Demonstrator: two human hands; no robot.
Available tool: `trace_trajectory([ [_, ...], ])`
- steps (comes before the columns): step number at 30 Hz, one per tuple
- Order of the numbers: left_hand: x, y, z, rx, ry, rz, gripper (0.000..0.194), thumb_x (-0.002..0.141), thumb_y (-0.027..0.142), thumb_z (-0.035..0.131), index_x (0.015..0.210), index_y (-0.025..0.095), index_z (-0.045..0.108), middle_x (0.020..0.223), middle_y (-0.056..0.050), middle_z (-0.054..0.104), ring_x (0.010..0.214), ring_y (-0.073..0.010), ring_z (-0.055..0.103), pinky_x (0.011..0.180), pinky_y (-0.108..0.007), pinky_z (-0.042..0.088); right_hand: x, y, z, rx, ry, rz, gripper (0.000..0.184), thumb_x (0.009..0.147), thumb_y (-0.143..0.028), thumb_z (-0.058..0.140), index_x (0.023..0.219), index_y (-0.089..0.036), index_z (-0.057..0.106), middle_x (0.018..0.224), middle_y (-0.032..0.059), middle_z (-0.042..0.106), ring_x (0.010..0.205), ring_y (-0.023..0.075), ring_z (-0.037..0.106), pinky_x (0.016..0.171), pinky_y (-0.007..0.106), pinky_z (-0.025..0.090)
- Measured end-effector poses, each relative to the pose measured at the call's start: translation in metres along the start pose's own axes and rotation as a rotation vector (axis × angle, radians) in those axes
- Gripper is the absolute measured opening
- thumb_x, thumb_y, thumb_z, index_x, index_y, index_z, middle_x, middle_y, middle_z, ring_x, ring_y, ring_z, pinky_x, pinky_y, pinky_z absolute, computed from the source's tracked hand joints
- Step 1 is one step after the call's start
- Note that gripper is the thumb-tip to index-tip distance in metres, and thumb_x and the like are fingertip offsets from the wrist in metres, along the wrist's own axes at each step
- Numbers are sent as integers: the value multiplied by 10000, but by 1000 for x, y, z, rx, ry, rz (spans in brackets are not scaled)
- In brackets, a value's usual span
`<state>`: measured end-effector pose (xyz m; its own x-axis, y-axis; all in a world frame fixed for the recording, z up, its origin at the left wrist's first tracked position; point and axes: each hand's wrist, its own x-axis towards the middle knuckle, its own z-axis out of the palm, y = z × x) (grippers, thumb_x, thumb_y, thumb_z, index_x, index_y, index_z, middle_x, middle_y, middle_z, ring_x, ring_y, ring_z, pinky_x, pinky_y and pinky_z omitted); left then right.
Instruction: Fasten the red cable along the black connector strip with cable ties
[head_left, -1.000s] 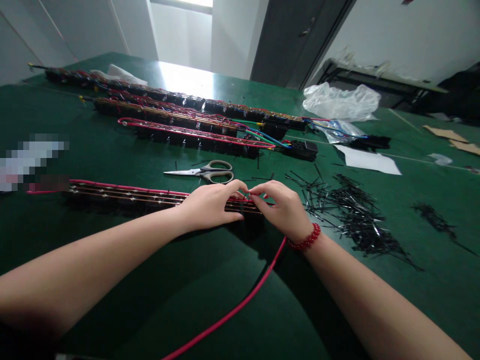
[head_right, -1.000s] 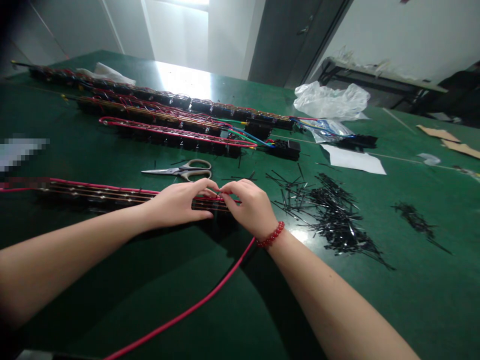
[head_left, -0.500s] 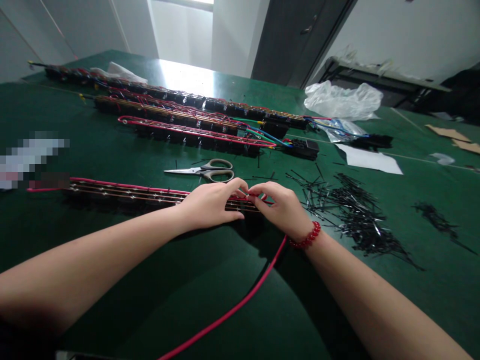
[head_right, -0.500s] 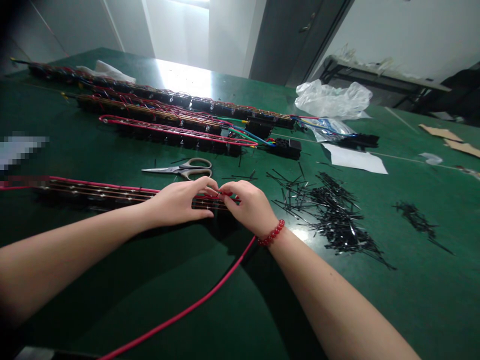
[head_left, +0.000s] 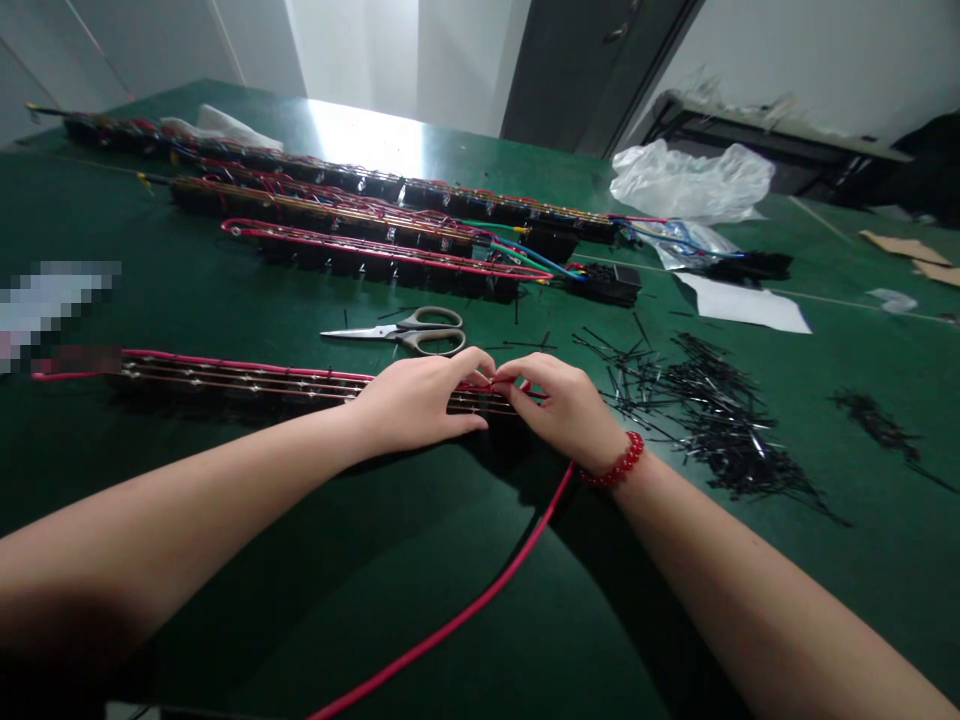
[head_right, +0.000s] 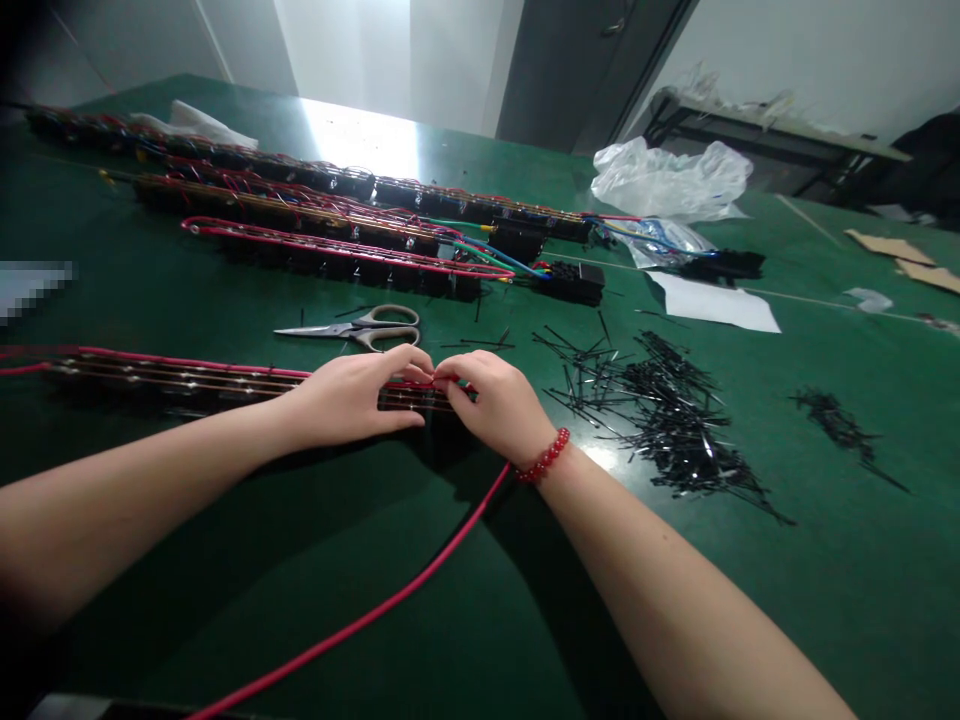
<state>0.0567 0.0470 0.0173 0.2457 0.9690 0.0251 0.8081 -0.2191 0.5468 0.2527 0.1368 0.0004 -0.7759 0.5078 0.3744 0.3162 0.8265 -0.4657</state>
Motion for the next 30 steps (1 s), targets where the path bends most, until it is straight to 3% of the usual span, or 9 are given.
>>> trace_trajectory([
  [11, -1, -1, 2, 89, 13, 24, 442, 862, 418, 618, 1247, 280, 449, 1173, -45, 692, 1085, -283, 658, 900, -427, 517, 0, 1, 1, 12, 2, 30, 134, 894, -164, 535, 919, -217, 656, 925, 43, 721, 872, 196, 664, 781, 316, 508],
  [17, -2, 0, 3, 168, 14, 48, 416, 891, 429, 561, 1249, 252, 443, 1163, -64, 688, 1057, -290, 664, 865, -423, 524, 0, 2, 0, -56, 71, 4, 102, 904, -168, 544, 896, -212, 636, 939, 61, 700, 929, 215, 641, 831, 345, 509],
  [22, -2, 2, 6, 250, 18, 29, 463, 900, 457, 529, 1291, 234, 418, 1121, -85, 704, 1029, -303, 677, 823, -406, 531, 0, -3, -2, -109, 143, -74, 91, 906, -162, 550, 858, -213, 610, 978, 72, 690, 938, 210, 626, 833, 352, 517],
  [27, -2, 2, 7, 338, 12, 35, 506, 916, 445, 508, 1353, 211, 409, 1089, -100, 724, 978, -310, 698, 769, -383, 528, -1, -13, -6, -396, 165, -263, 117, 898, -139, 535, 821, -198, 601, 901, 68, 702, 875, 218, 604, 779, 366, 470],
  [30, -2, 2, 7, 363, 12, 44, 512, 925, 446, 495, 1369, 206, 409, 1064, -103, 732, 954, -321, 706, 743, -388, 527, -1, -19, -8, -501, 167, -352, 131, 890, -114, 519, 829, -195, 601, 905, 56, 711, 885, 208, 608, 823, 378, 439],
])
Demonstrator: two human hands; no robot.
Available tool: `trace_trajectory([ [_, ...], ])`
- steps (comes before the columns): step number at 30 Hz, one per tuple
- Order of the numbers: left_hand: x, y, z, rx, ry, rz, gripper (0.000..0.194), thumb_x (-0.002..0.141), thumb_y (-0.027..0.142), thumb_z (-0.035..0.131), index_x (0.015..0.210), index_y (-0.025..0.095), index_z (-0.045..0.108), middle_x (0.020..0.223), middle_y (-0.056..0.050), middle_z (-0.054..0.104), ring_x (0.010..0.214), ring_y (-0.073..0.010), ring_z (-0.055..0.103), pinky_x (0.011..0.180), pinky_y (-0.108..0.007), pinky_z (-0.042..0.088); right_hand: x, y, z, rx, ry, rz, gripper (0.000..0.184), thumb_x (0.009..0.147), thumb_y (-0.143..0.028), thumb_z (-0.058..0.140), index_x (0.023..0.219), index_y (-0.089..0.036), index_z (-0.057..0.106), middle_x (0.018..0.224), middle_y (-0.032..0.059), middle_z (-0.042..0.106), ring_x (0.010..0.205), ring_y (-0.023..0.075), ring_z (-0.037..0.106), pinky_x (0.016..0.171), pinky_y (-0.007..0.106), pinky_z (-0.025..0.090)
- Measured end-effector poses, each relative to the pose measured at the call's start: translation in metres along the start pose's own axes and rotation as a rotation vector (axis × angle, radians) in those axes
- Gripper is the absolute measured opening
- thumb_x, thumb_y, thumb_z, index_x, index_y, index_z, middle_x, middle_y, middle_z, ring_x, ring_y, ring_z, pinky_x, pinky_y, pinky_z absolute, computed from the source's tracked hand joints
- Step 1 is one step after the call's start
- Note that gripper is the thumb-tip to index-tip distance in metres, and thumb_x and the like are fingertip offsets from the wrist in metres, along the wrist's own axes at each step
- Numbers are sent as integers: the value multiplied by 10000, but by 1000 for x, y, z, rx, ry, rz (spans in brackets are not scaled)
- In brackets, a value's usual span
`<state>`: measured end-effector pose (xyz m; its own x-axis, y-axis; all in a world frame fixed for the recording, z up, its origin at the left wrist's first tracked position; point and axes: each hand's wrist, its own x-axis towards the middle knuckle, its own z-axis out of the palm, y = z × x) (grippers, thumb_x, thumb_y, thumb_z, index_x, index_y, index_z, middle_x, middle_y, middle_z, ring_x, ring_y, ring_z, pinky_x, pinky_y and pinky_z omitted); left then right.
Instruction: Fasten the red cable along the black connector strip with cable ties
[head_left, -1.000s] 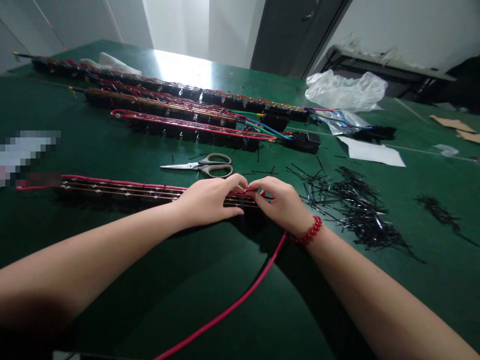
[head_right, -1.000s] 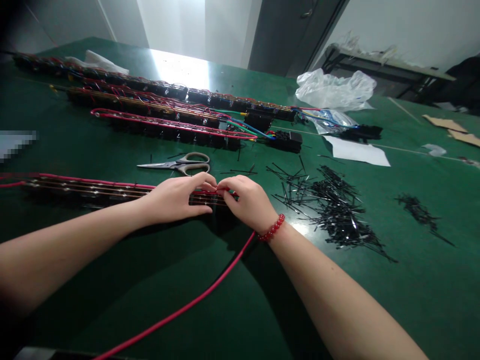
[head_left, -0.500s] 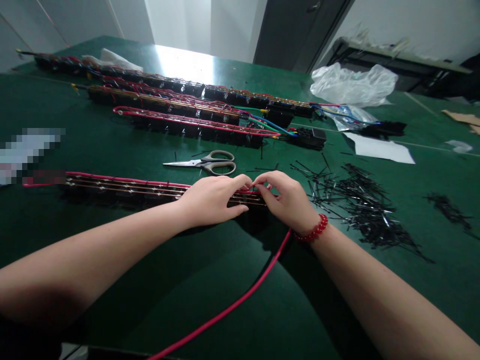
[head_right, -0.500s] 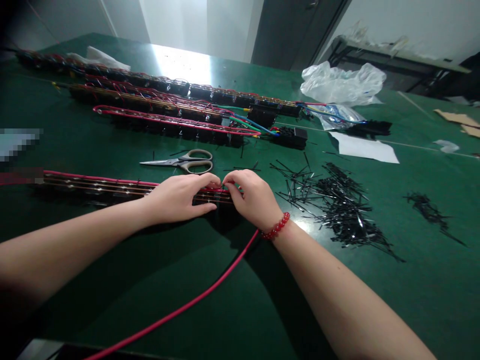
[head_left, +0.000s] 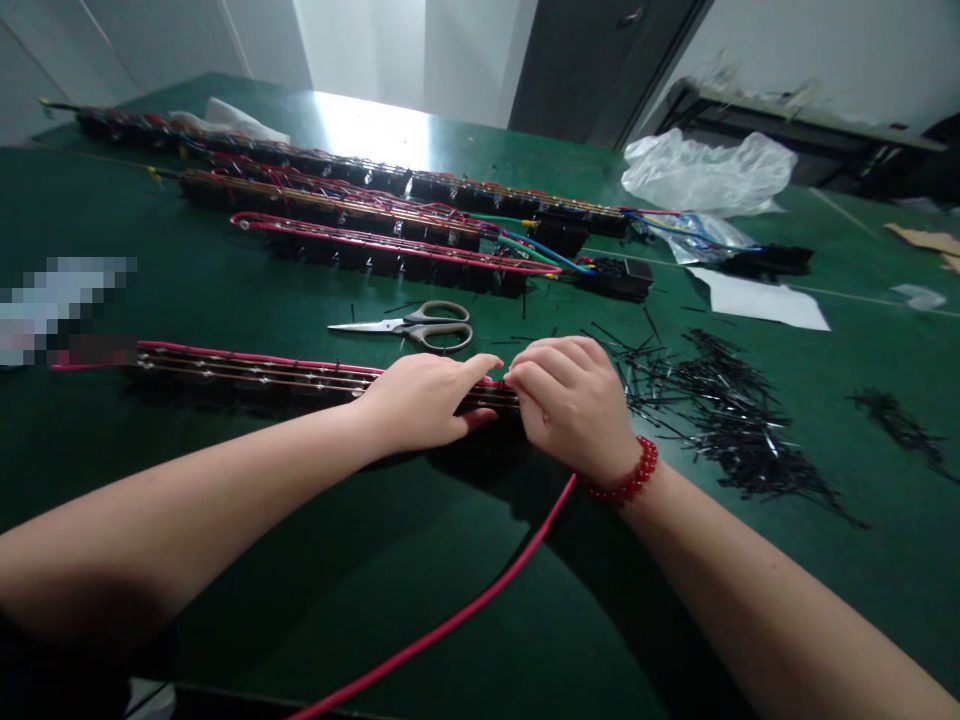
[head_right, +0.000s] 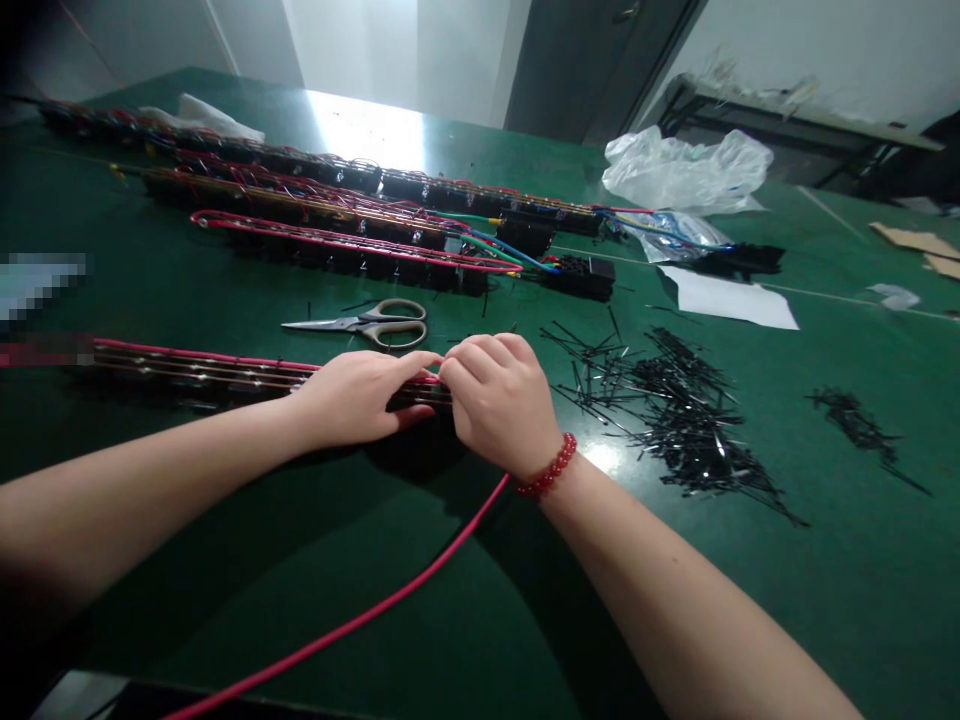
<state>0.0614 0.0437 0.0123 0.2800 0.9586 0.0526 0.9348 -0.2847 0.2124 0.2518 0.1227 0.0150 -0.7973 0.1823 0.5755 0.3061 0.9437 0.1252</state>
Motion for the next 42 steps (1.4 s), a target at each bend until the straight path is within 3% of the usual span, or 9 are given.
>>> trace_trajectory([
  [8, 0, -1, -3, 1, -23, 0, 408, 943, 456, 476, 1271, 213, 473, 1054, -96, 734, 940, -318, 709, 710, -372, 510, 4, -9, -4, 0, -114, -63, 125, 852, -116, 512, 803, -195, 595, 869, 51, 699, 869, 206, 608, 934, 400, 396],
  [16, -1, -3, -2, -44, -28, 23, 323, 942, 459, 475, 1141, 207, 505, 950, -79, 720, 847, -283, 701, 635, -324, 471, 8, -22, -12, 112, -191, -23, 156, 833, -97, 486, 802, -224, 573, 884, 52, 681, 862, 211, 579, 974, 414, 378],
  [20, 2, -5, -2, -84, -38, 43, 299, 914, 467, 532, 1056, 204, 554, 943, -74, 705, 874, -267, 676, 710, -339, 494, 9, -18, -14, 229, -163, 134, 145, 877, -125, 476, 795, -222, 545, 897, 63, 672, 869, 219, 576, 896, 413, 412],
  [24, 4, -7, -2, -168, 60, 102, 240, 834, 379, 649, 977, 187, 633, 987, -78, 688, 1042, -268, 605, 908, -382, 486, 10, -8, -12, 464, -143, 366, 112, 863, -127, 513, 801, -217, 534, 861, 53, 635, 847, 207, 584, 767, 350, 447],
  [27, 3, -4, -1, -197, 97, 121, 225, 803, 341, 672, 974, 195, 668, 988, -71, 670, 1070, -275, 561, 949, -405, 464, 11, -1, -11, 567, -156, 460, 110, 842, -129, 548, 771, -213, 550, 809, 30, 618, 786, 181, 580, 720, 313, 450],
  [35, 0, 3, -1, -266, 42, 78, 391, 778, 354, 704, 1119, 215, 571, 1024, -50, 642, 1042, -259, 580, 969, -418, 435, 10, 7, -6, 637, -253, 625, 98, 823, -168, 590, 733, -196, 621, 776, 15, 664, 740, 163, 599, 669, 288, 444],
  [42, 0, 4, -4, -255, 25, 110, 327, 809, 361, 685, 1083, 229, 566, 987, -36, 613, 965, -238, 573, 894, -383, 445, 6, 10, 0, 579, -209, 631, 106, 809, -161, 593, 713, -201, 613, 769, 23, 661, 731, 169, 592, 663, 300, 445],
])
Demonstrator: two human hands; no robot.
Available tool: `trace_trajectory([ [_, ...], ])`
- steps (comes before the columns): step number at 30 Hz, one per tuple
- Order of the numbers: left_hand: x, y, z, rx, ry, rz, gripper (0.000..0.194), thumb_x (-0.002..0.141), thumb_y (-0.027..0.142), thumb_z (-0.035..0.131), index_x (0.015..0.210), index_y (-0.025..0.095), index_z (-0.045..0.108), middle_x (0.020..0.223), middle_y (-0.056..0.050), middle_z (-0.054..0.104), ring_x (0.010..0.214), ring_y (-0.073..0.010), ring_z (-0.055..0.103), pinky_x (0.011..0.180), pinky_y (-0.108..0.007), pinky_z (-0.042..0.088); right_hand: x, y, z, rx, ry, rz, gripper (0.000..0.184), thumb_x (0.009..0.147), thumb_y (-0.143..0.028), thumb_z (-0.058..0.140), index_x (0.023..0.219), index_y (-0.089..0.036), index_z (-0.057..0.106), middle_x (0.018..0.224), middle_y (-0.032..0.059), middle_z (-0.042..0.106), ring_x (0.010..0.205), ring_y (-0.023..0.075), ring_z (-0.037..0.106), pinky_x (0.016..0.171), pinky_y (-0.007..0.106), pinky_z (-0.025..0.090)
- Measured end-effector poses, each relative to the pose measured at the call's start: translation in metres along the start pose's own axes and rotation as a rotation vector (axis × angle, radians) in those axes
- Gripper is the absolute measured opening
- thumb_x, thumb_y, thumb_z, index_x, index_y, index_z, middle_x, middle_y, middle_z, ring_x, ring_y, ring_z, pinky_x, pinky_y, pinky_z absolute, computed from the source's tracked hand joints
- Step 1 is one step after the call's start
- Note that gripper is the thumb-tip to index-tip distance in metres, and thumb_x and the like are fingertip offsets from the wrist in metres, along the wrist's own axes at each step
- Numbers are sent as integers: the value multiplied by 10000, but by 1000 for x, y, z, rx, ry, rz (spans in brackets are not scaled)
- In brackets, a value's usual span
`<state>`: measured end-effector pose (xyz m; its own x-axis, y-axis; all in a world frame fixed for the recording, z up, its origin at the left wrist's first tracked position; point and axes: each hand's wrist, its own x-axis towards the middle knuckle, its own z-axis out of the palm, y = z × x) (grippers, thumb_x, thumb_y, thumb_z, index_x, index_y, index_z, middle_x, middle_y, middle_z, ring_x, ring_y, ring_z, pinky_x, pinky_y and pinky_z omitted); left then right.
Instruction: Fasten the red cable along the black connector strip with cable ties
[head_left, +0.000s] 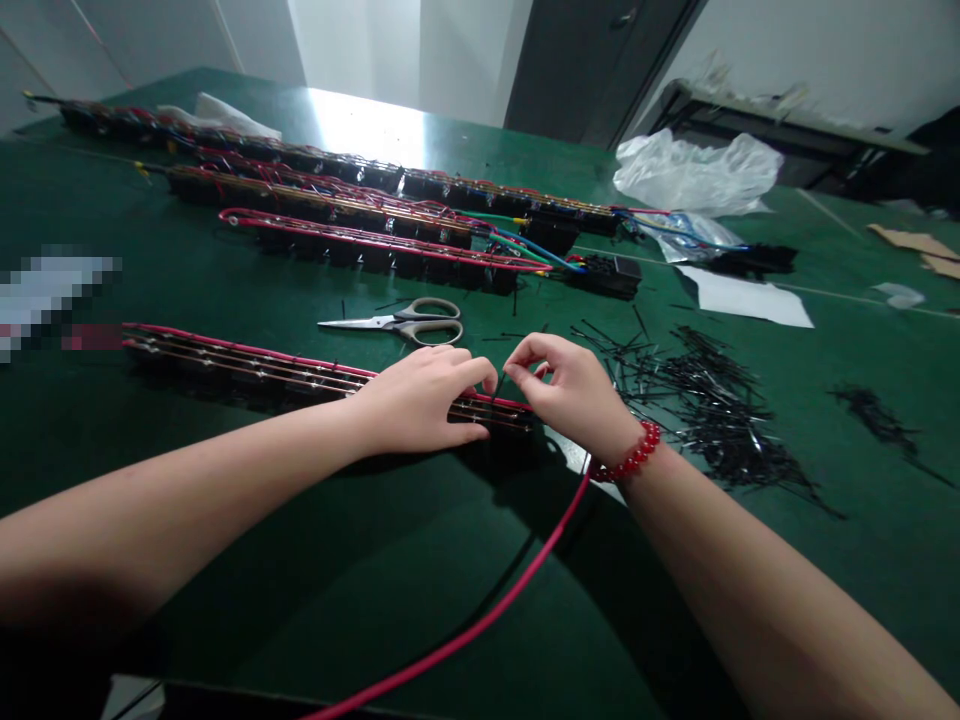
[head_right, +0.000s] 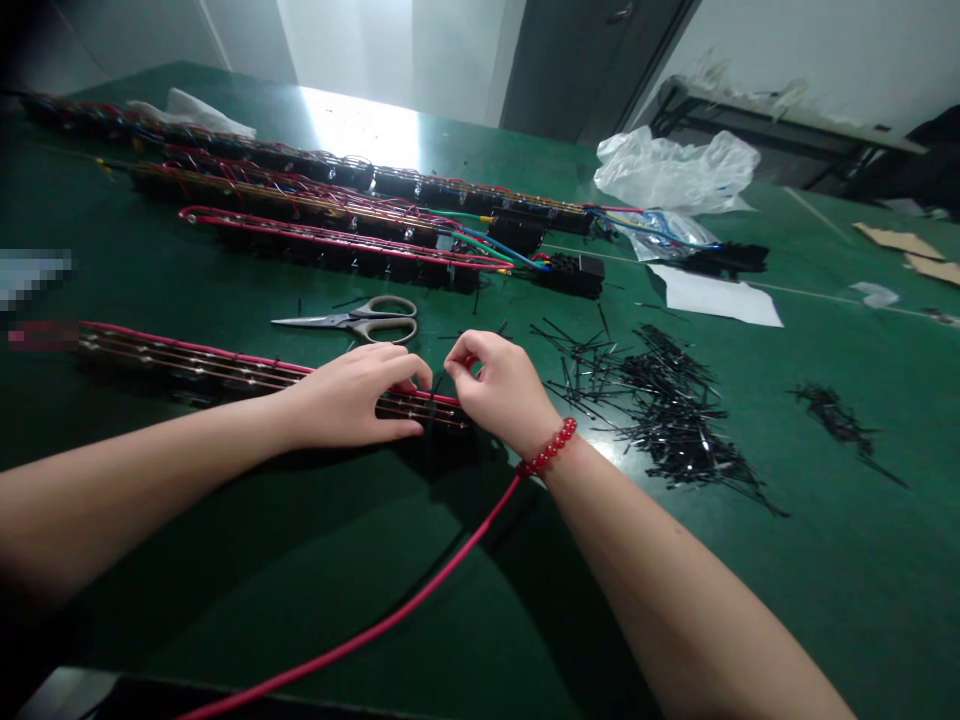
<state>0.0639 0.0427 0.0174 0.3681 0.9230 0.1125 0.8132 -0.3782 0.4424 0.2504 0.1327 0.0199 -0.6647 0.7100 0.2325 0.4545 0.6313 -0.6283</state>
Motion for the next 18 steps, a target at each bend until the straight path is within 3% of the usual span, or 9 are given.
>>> trace_trajectory([
  [6, 0, -1, 0, 32, -19, 38, 334, 841, 384, 657, 1139, 247, 594, 956, -40, 583, 939, -236, 556, 858, -371, 450, 2, 5, 5, 51, 5, 48, 80, 806, -176, 588, 732, -199, 607, 798, 34, 646, 781, 181, 578, 721, 320, 448],
  [14, -1, -2, 1, -18, -10, -19, 385, 818, 406, 678, 1148, 244, 563, 1050, -44, 605, 1004, -245, 568, 908, -387, 464, 5, 12, -1, 310, -318, 219, 212, 824, -371, 597, 855, -172, 665, 805, 36, 701, 675, 149, 614, 592, 259, 482],
  [18, -1, -1, 1, -14, -2, -46, 374, 807, 400, 689, 1120, 240, 563, 1036, -41, 607, 1008, -245, 574, 906, -380, 470, 3, 6, -1, 367, -415, 182, 138, 804, -295, 582, 818, -181, 658, 755, 7, 677, 660, 131, 597, 574, 228, 472],
])
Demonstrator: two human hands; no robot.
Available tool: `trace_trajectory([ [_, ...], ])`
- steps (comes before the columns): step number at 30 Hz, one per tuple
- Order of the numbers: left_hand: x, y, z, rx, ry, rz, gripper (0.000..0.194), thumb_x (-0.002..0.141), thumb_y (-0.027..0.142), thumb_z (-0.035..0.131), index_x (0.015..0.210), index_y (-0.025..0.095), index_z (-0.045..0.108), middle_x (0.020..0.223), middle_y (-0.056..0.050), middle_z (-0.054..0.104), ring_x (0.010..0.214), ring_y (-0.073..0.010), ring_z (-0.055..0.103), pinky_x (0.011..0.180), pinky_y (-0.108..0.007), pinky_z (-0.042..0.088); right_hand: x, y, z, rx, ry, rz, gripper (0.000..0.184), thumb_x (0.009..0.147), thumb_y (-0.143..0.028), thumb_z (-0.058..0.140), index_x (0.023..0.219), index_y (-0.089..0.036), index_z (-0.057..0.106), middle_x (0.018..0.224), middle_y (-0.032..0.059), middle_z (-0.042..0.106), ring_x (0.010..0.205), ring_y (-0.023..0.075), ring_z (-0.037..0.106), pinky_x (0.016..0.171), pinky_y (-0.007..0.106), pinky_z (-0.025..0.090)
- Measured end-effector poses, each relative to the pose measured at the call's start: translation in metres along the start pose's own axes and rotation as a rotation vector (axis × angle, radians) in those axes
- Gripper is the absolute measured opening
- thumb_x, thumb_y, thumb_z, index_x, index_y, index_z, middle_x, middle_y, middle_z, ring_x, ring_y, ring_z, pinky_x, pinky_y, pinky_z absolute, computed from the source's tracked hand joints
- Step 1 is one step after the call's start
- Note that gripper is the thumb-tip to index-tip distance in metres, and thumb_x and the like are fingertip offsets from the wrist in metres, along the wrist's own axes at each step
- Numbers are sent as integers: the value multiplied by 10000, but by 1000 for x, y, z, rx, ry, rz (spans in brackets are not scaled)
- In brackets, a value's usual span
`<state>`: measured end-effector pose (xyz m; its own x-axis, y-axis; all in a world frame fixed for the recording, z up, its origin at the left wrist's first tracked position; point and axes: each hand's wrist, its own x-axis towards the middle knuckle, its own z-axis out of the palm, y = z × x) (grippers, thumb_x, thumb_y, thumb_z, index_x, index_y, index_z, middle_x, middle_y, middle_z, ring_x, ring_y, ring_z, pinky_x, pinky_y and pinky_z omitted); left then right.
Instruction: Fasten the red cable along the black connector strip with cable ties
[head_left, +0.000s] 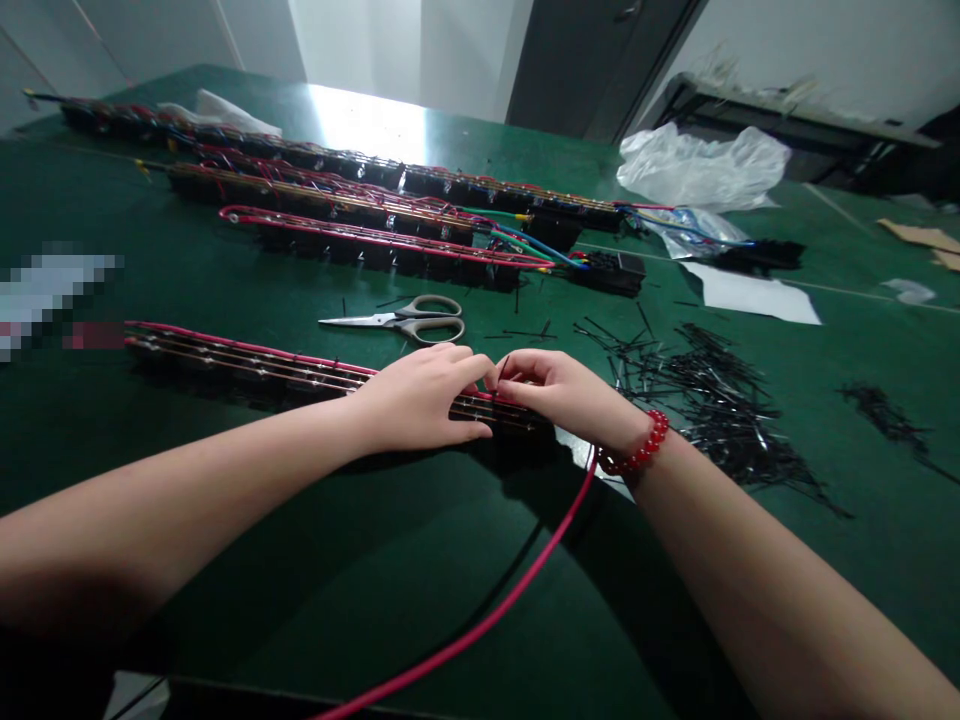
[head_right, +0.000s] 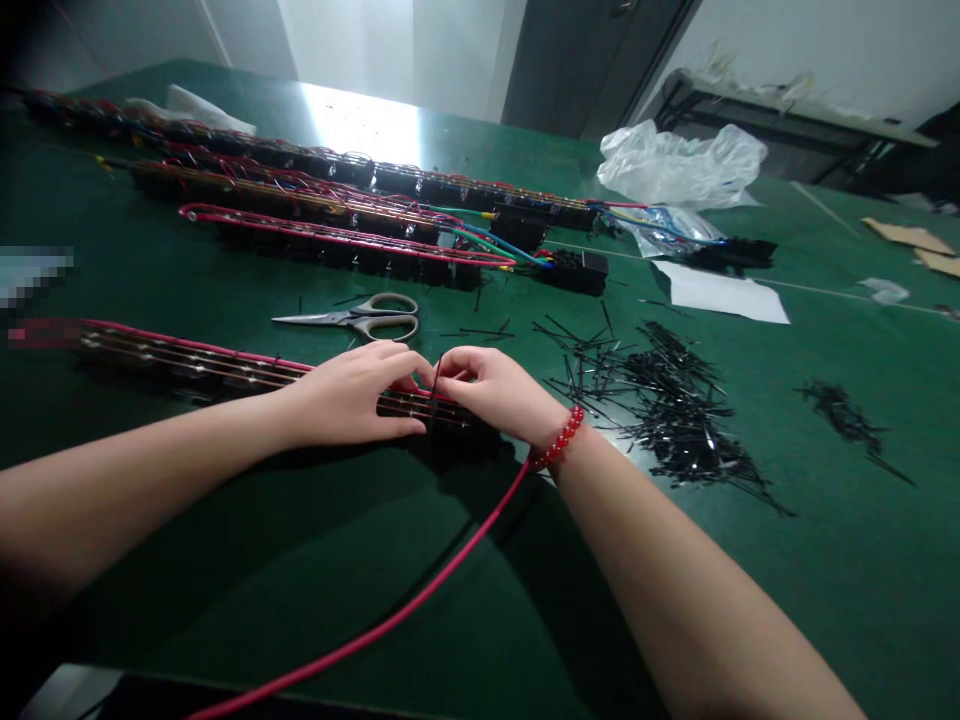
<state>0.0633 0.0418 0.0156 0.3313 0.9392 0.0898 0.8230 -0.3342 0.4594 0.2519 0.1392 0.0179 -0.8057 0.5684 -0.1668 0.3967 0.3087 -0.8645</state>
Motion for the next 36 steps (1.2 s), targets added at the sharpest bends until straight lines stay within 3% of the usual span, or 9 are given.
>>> trace_trajectory([
  [3, 0, 0, 0, 0, -2, 0, 360, 804, 396, 690, 1104, 234, 575, 1043, -47, 611, 1022, -251, 574, 904, -382, 471, -2, -4, 2, -52, -11, -49, 103, 781, -209, 557, 809, -187, 654, 750, -6, 664, 661, 122, 584, 572, 216, 462],
  [11, 0, -1, 0, -17, -3, -12, 396, 807, 409, 692, 1137, 233, 562, 1070, -49, 614, 1033, -247, 578, 935, -387, 469, -2, -2, 1, -58, 104, -62, 84, 765, -266, 639, 766, -186, 666, 768, 14, 684, 713, 149, 613, 600, 240, 475],
  [17, 0, -1, 1, -2, -13, 1, 365, 815, 414, 679, 1117, 232, 589, 1086, -59, 604, 1062, -262, 560, 935, -399, 463, -2, -3, 2, -32, 94, -47, 110, 762, -271, 619, 772, -181, 681, 754, 15, 680, 703, 152, 600, 606, 255, 466],
  [25, 1, -2, 0, -6, -25, 4, 385, 824, 428, 680, 1145, 226, 615, 997, -51, 581, 998, -255, 555, 879, -391, 465, -1, 2, 5, -75, 104, -35, 105, 764, -234, 574, 783, -182, 664, 770, 20, 682, 725, 159, 615, 633, 260, 465],
  [36, 1, -3, 2, 5, 2, 28, 353, 813, 379, 688, 1120, 213, 635, 937, -41, 561, 943, -237, 545, 846, -369, 459, -3, -7, 13, -195, 217, -70, 108, 770, -151, 534, 737, -181, 632, 744, 5, 651, 718, 141, 567, 652, 255, 407],
])
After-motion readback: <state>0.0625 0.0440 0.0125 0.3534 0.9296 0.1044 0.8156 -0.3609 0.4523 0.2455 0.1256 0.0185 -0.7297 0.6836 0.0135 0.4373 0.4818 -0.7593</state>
